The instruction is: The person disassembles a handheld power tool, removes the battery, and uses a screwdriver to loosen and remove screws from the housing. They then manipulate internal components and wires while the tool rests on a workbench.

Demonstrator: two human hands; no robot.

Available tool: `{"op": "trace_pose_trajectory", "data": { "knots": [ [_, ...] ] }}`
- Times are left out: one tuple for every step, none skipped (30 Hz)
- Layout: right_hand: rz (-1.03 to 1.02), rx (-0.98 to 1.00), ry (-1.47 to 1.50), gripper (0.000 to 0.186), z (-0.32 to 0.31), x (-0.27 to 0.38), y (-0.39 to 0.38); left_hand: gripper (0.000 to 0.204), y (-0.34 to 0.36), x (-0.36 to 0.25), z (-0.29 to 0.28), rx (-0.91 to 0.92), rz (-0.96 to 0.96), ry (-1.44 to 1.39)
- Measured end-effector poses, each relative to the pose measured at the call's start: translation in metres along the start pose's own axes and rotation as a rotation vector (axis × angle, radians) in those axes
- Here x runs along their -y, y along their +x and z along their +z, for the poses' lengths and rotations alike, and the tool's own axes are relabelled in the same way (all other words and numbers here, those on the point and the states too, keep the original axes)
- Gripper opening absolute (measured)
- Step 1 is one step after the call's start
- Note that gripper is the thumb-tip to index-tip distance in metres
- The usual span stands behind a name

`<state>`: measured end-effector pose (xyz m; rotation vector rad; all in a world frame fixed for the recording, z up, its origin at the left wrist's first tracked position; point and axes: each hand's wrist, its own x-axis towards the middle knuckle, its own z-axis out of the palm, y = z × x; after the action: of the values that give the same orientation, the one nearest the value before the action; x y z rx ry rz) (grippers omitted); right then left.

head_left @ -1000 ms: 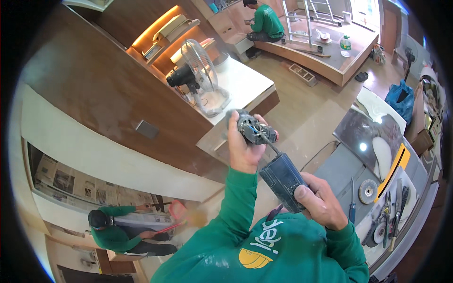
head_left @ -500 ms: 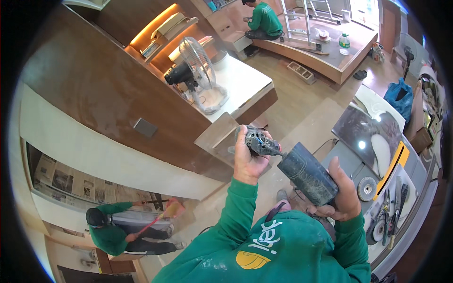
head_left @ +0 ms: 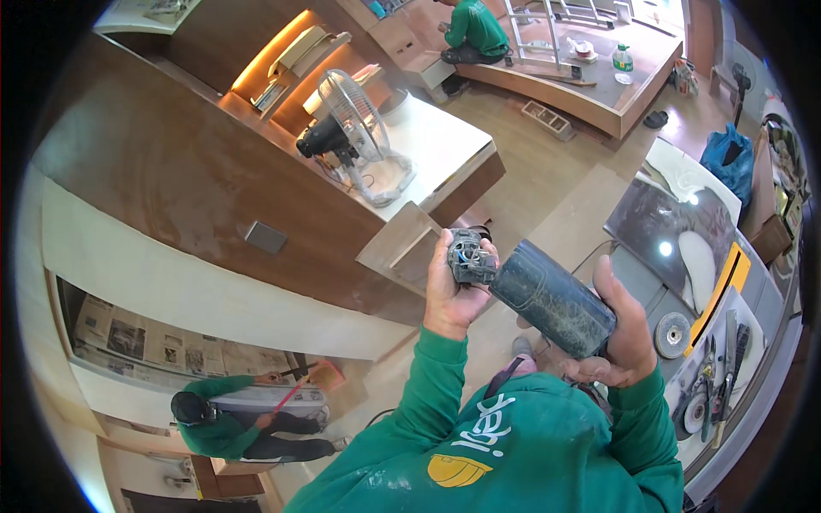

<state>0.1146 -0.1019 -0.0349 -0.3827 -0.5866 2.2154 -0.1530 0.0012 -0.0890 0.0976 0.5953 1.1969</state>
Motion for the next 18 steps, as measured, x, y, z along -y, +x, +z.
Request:
{"op": "trace_pose_trajectory", "data": {
  "knots": [
    [-0.002,-0.003,0.001,0.091,0.0,0.001,0.001,0.053,0.0,0.001,0.001,0.019,0.0,0.006],
    [0.001,-0.003,0.008,0.09,0.0,0.003,0.001,0.053,0.0,0.002,0.002,0.039,0.0,0.012],
    [0.005,0.0,0.016,0.09,0.001,0.005,0.002,0.052,0.001,0.003,0.002,0.014,0.017,0.007],
    [0.009,0.002,0.023,0.089,0.001,0.007,0.003,0.052,0.004,0.005,0.002,-0.011,0.034,0.003],
    [0.006,0.008,0.014,0.088,0.002,0.009,0.005,0.051,0.005,0.005,0.001,-0.036,0.051,-0.002],
    [-0.001,0.012,0.005,0.088,0.003,0.012,0.007,0.05,0.006,0.006,0.0,-0.037,0.053,0.014],
    [-0.007,0.017,-0.004,0.087,0.005,0.015,0.008,0.049,0.007,0.005,-0.003,-0.037,0.056,0.03],
    [0.0,0.031,-0.002,0.087,0.006,0.018,0.01,0.048,0.007,0.006,-0.004,-0.038,0.058,0.046],
    [0.006,0.043,-0.002,0.087,0.008,0.02,0.012,0.047,0.006,0.007,-0.001,-0.023,0.053,0.046],
    [0.013,0.055,-0.002,0.087,0.009,0.023,0.014,0.045,0.003,0.009,0.003,-0.008,0.048,0.046],
    [0.019,0.041,-0.006,0.086,0.01,0.025,0.015,0.044,0.001,0.01,0.006,0.007,0.043,0.046],
    [0.027,0.03,-0.009,0.086,0.011,0.027,0.015,0.044,0.0,0.011,0.007,0.011,0.053,0.052],
    [0.035,0.019,-0.013,0.086,0.012,0.027,0.016,0.043,-0.001,0.012,0.007,0.016,0.062,0.058],
    [0.025,0.023,-0.033,0.086,0.012,0.028,0.016,0.042,-0.002,0.012,0.007,0.02,0.072,0.064],
    [0.014,0.029,-0.054,0.086,0.012,0.028,0.017,0.042,-0.003,0.012,0.008,0.026,0.065,0.065],
    [0.004,0.035,-0.074,0.086,0.012,0.028,0.017,0.042,-0.003,0.011,0.008,0.032,0.057,0.065],
    [0.013,0.043,-0.056,0.086,0.012,0.028,0.017,0.042,-0.003,0.011,0.008,0.039,0.05,0.065],
    [0.02,0.049,-0.038,0.085,0.012,0.028,0.018,0.043,-0.004,0.011,0.008,0.038,0.061,0.068]
  ]
}}
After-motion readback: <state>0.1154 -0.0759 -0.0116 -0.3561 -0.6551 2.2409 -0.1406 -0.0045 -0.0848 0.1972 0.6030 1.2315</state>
